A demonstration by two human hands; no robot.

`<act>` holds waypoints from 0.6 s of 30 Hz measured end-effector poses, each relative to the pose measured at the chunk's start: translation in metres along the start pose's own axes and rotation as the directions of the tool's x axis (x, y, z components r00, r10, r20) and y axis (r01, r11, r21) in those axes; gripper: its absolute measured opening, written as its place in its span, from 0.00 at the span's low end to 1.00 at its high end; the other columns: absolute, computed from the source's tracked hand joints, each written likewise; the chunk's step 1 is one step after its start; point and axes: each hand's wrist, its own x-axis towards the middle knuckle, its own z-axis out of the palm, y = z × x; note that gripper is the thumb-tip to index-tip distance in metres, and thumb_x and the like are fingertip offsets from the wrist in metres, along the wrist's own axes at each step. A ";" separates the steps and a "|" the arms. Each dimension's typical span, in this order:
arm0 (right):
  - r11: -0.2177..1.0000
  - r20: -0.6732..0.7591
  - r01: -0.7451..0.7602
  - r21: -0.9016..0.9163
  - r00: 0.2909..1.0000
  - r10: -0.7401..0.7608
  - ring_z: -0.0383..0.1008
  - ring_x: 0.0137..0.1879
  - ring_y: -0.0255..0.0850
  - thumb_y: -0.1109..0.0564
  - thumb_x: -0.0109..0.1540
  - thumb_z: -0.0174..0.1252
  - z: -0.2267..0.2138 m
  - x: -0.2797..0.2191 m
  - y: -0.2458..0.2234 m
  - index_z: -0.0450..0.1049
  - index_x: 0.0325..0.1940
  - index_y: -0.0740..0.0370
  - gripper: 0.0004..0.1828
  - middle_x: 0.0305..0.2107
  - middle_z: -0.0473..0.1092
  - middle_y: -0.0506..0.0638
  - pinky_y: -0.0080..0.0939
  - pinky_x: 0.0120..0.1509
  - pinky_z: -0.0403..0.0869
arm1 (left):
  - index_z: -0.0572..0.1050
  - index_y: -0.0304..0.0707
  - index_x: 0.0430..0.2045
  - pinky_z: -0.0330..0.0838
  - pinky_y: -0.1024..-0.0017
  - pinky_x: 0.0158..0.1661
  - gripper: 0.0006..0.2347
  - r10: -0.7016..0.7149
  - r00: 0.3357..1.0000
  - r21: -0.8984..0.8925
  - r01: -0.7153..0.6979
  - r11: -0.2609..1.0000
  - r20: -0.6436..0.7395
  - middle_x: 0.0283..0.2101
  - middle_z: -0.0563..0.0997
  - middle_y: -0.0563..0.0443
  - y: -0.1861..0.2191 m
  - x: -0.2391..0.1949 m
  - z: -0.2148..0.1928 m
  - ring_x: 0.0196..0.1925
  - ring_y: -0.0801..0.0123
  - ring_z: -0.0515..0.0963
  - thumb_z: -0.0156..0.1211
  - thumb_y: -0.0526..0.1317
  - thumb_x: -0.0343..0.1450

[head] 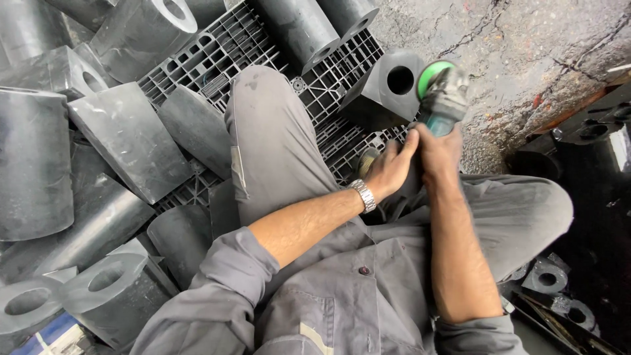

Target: The recorder uses a handheld angle grinder to shape and smooth black rubber industrial components while sitting on a pallet.

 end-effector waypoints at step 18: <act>0.929 0.002 -0.209 -0.306 0.975 0.221 0.74 0.40 0.36 0.53 0.55 0.71 0.018 -0.031 0.038 0.70 0.52 0.67 0.27 0.39 0.75 0.52 0.39 0.44 0.75 | 0.39 0.20 0.70 0.63 0.55 0.64 0.51 -0.438 0.899 -0.320 0.420 0.849 0.016 0.65 0.64 0.18 -0.020 -0.024 0.022 0.67 0.36 0.68 0.18 0.76 0.67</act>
